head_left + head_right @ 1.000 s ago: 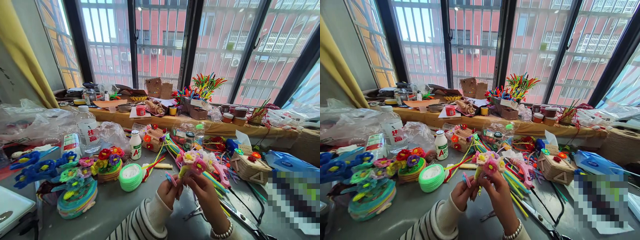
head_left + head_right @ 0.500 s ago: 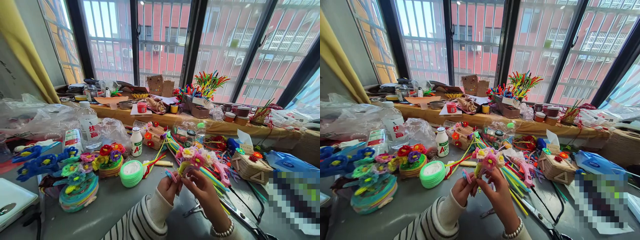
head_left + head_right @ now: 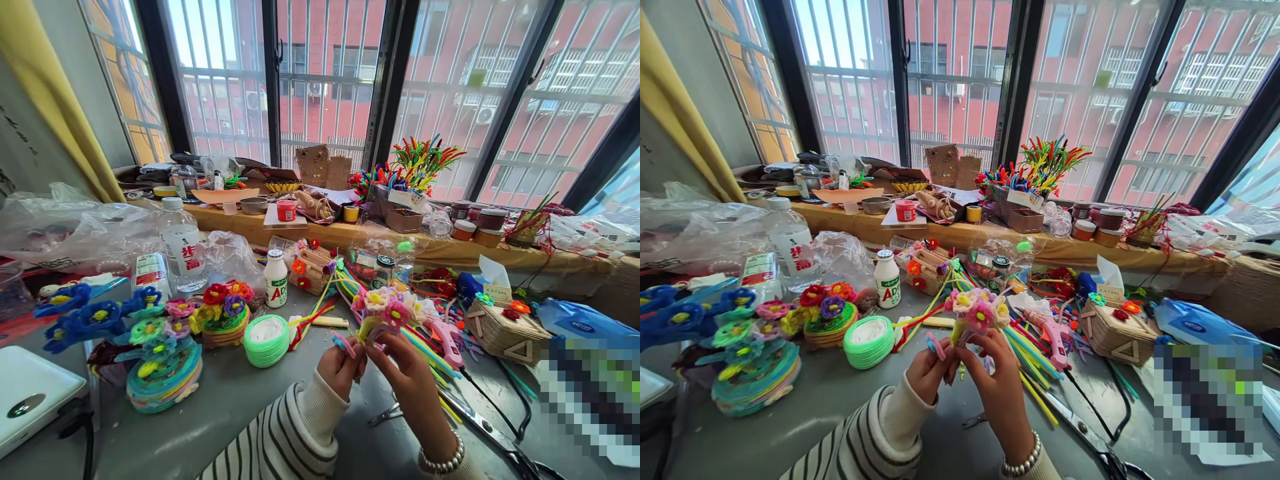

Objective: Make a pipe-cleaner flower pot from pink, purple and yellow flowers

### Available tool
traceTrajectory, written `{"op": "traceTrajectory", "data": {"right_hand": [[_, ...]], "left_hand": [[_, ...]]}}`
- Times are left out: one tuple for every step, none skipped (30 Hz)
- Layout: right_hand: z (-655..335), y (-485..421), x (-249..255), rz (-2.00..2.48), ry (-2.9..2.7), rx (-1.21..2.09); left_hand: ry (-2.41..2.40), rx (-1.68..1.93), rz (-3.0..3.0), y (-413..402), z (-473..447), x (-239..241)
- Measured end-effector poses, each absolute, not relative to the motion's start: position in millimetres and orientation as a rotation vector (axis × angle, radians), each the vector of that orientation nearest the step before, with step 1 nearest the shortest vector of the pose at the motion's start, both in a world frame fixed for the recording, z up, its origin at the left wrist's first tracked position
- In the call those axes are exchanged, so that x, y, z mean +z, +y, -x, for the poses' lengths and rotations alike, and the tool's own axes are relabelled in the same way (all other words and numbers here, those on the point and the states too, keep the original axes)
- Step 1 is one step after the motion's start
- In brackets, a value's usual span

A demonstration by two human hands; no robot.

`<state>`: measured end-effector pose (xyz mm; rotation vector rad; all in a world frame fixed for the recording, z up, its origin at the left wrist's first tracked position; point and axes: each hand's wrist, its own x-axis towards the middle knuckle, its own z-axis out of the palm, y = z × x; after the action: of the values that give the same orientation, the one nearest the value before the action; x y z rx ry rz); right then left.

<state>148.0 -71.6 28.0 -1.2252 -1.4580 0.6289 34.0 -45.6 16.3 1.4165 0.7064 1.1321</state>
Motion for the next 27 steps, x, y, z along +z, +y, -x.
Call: {"op": "traceTrajectory", "data": {"right_hand": [[-147.9, -72.1, 27.7, 1.227, -1.452, 0.619], [-147.7, -72.8, 28.0, 1.223, -1.447, 0.618], [-147.5, -73.5, 28.6, 1.217, -1.444, 0.62], [-147.4, -74.2, 29.3, 1.21, -1.443, 0.62], [-147.4, -74.9, 30.0, 1.208, -1.445, 0.613], [-147.4, -75.3, 30.4, 1.209, -1.446, 0.594], [-147.6, -75.6, 30.4, 1.214, -1.45, 0.57], [-147.8, -75.7, 30.2, 1.22, -1.456, 0.547], [-148.1, -75.7, 29.7, 1.227, -1.46, 0.53], [-148.4, -75.6, 29.1, 1.231, -1.465, 0.523], [-148.7, -75.4, 28.6, 1.234, -1.47, 0.526], [-148.8, -75.3, 28.3, 1.234, -1.475, 0.536], [-148.8, -75.1, 28.2, 1.233, -1.478, 0.556], [-148.6, -75.0, 28.6, 1.228, -1.471, 0.587], [-148.4, -74.9, 29.3, 1.214, -1.456, 0.634], [-148.1, -74.8, 30.4, 1.188, -1.432, 0.704], [-147.8, -74.7, 31.7, 1.149, -1.402, 0.795], [-147.7, -74.6, 33.0, 1.099, -1.37, 0.896], [-147.7, -74.3, 34.1, 1.043, -1.338, 0.991], [-148.1, -73.9, 34.8, 0.988, -1.308, 1.072], [-148.8, -73.3, 34.9, 0.945, -1.282, 1.136], [-149.9, -72.5, 34.6, 0.914, -1.26, 1.182], [-151.2, -71.6, 33.8, 0.891, -1.244, 1.216], [-152.6, -70.6, 32.8, 0.875, -1.235, 1.245], [-154.0, -69.7, 31.8, 0.867, -1.231, 1.269], [-155.1, -68.9, 31.0, 0.869, -1.23, 1.285], [-156.0, -68.3, 30.6, 0.883, -1.23, 1.287]], "left_hand": [[0.707, 1.124, -1.408, -46.2, -34.2, 17.1], [0.706, 1.119, -1.399, -46.7, -34.4, 18.1], [0.706, 1.114, -1.398, -47.1, -34.4, 19.0], [0.707, 1.111, -1.403, -47.5, -34.3, 19.9], [0.708, 1.11, -1.415, -47.7, -34.0, 20.5], [0.709, 1.113, -1.427, -47.8, -33.7, 20.8], [0.711, 1.118, -1.434, -47.8, -33.4, 20.7], [0.71, 1.119, -1.437, -47.7, -33.1, 20.2], [0.706, 1.117, -1.437, -47.4, -33.0, 19.3], [0.699, 1.119, -1.433, -46.9, -33.0, 18.1], [0.689, 1.122, -1.428, -46.3, -33.1, 16.7], [0.68, 1.128, -1.421, -45.5, -33.4, 15.3], [0.673, 1.137, -1.412, -44.8, -33.8, 13.9], [0.668, 1.146, -1.402, -44.0, -34.0, 12.7], [0.665, 1.151, -1.391, -43.3, -34.2, 11.7], [0.666, 1.154, -1.375, -42.7, -34.3, 11.0], [0.663, 1.146, -1.354, -42.1, -34.2, 10.5], [0.653, 1.128, -1.325, -41.5, -34.1, 10.1], [0.635, 1.104, -1.29, -40.9, -33.9, 9.9], [0.613, 1.077, -1.251, -40.3, -33.8, 9.7], [0.589, 1.049, -1.211, -39.8, -33.8, 9.4], [0.563, 1.018, -1.173, -39.3, -34.1, 9.2], [0.538, 0.991, -1.143, -38.9, -34.4, 9.0], [0.518, 0.97, -1.122, -38.7, -34.8, 9.0], [0.501, 0.953, -1.113, -38.7, -35.2, 9.2], [0.493, 0.944, -1.119, -39.0, -35.4, 9.7], [0.502, 0.948, -1.141, -39.6, -35.4, 10.5]]}}
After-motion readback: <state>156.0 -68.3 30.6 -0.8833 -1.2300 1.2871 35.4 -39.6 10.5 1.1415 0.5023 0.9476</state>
